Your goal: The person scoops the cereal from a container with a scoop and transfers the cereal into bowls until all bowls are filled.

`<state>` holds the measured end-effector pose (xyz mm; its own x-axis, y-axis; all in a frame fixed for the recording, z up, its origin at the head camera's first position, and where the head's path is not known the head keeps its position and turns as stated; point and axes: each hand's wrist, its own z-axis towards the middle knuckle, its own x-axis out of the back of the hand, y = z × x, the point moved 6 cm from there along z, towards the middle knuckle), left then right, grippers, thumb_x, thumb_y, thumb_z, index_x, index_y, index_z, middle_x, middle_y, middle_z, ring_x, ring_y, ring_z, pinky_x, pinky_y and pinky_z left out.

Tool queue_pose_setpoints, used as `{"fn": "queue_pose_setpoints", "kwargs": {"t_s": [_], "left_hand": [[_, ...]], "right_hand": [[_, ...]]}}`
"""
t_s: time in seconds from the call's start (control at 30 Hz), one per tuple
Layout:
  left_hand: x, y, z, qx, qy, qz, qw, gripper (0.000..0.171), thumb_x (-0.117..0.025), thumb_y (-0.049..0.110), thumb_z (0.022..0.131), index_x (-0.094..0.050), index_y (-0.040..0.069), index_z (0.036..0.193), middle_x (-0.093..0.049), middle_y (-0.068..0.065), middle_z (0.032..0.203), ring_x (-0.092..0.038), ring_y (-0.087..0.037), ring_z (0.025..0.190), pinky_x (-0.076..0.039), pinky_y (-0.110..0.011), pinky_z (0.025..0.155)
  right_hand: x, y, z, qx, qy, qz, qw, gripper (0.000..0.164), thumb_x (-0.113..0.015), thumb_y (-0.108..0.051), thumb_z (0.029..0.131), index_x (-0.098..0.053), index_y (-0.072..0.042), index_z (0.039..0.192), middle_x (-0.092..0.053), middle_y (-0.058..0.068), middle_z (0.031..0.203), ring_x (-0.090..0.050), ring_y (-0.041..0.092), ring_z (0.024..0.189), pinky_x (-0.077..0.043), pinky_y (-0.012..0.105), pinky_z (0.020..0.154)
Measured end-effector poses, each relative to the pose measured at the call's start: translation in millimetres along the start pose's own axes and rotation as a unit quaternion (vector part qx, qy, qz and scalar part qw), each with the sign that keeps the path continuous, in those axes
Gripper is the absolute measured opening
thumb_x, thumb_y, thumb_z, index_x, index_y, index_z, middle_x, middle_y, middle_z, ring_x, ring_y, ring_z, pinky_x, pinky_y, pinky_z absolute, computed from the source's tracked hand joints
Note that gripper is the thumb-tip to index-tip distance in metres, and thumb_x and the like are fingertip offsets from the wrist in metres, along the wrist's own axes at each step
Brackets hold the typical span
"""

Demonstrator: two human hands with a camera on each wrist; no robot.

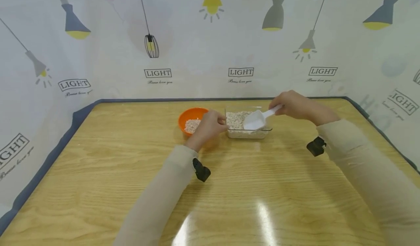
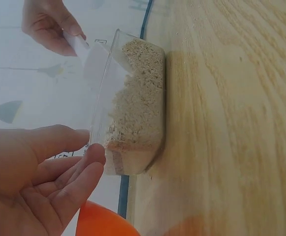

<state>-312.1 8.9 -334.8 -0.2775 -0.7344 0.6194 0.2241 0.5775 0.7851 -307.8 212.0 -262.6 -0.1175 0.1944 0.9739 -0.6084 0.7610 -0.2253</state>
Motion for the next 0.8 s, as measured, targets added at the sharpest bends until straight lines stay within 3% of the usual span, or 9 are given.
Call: {"fn": "queue_pose_setpoints", "kwargs": {"t_s": [0.13,0.23,0.3,0.37,0.43,0.5,0.57,0.73,0.8], "left_hand": [[0.2,0.0,0.8,0.008,-0.003,0.004,1.0000,0.013,-0.065,0.009,0.085,-0.066,-0.003,0.083,-0.057,-0.008,0.079,-0.045,-0.012,0.066,-0.042,-0.023,0.062],[0.3,-0.7,1.1,0.014,-0.005,0.005,0.9999,0.025,-0.065,0.010,0.085,-0.067,-0.001,0.107,-0.064,-0.013,0.101,-0.059,-0.018,0.085,-0.049,-0.028,0.074],[0.8,-1.1,1.0,0.017,-0.004,0.004,0.9998,0.032,-0.065,0.010,0.085,-0.063,0.000,0.115,-0.062,-0.014,0.112,-0.059,-0.021,0.096,-0.050,-0.032,0.079],[0.9,-0.8,1.3,0.014,-0.001,0.005,0.9999,0.031,-0.066,0.010,0.085,-0.064,0.000,0.114,-0.062,-0.014,0.110,-0.060,-0.020,0.095,-0.051,-0.031,0.077],[0.6,-0.2,1.5,0.005,-0.001,0.003,1.0000,0.015,-0.065,0.009,0.085,-0.068,-0.004,0.093,-0.062,-0.009,0.085,-0.056,-0.015,0.073,-0.048,-0.025,0.065],[0.6,0.8,1.7,-0.005,0.001,0.003,1.0000,0.026,-0.065,0.008,0.084,-0.051,-0.002,0.065,-0.044,-0.002,0.064,-0.040,-0.010,0.057,-0.035,-0.022,0.053],[0.0,1.2,1.9,-0.011,-0.001,0.000,0.9999,0.040,-0.065,0.007,0.085,-0.031,0.004,0.063,-0.028,-0.002,0.062,-0.026,-0.013,0.055,-0.026,-0.026,0.051],[0.0,1.4,2.0,-0.003,-0.001,0.001,1.0000,0.033,-0.065,0.006,0.084,-0.041,0.005,0.061,-0.049,-0.005,0.069,-0.039,-0.010,0.060,-0.034,-0.023,0.054],[0.3,1.1,2.0,0.007,-0.003,0.002,1.0000,0.014,-0.065,0.006,0.084,-0.061,0.003,0.071,-0.062,-0.009,0.086,-0.053,-0.011,0.071,-0.044,-0.022,0.061]], "right_hand": [[-6,-1,-1,0.011,0.002,0.016,1.000,0.015,-0.066,0.006,0.078,-0.068,0.005,0.093,-0.066,0.016,0.090,-0.061,0.031,0.083,-0.049,0.044,0.073],[-11,1,-3,0.006,0.001,0.035,0.999,0.015,-0.064,0.005,0.081,-0.067,0.006,0.096,-0.066,0.017,0.092,-0.061,0.032,0.085,-0.049,0.044,0.073],[-15,3,-4,-0.001,0.003,0.042,0.999,0.016,-0.063,0.004,0.082,-0.066,0.006,0.097,-0.066,0.017,0.094,-0.062,0.032,0.086,-0.050,0.044,0.074],[-18,6,-5,-0.008,0.008,0.042,0.999,0.016,-0.063,0.003,0.082,-0.066,0.006,0.098,-0.065,0.018,0.095,-0.061,0.032,0.087,-0.049,0.044,0.075],[-21,7,-5,-0.009,0.016,0.040,0.999,0.017,-0.063,0.003,0.082,-0.066,0.006,0.098,-0.065,0.019,0.096,-0.061,0.032,0.088,-0.049,0.045,0.076],[-24,7,-5,-0.006,0.025,0.047,0.999,0.017,-0.064,0.003,0.082,-0.067,0.006,0.098,-0.066,0.018,0.096,-0.061,0.032,0.089,-0.048,0.045,0.077],[-27,7,-5,-0.001,0.033,0.056,0.998,0.017,-0.064,0.003,0.081,-0.067,0.007,0.098,-0.066,0.019,0.095,-0.062,0.032,0.088,-0.048,0.045,0.077],[-33,5,-5,0.005,0.037,0.066,0.997,0.018,-0.062,0.003,0.083,-0.066,0.008,0.100,-0.065,0.019,0.096,-0.062,0.031,0.086,-0.049,0.044,0.075],[-35,5,-5,0.001,0.033,0.066,0.997,0.019,-0.061,0.002,0.084,-0.065,0.007,0.101,-0.065,0.019,0.097,-0.062,0.031,0.087,-0.049,0.043,0.076]]}}
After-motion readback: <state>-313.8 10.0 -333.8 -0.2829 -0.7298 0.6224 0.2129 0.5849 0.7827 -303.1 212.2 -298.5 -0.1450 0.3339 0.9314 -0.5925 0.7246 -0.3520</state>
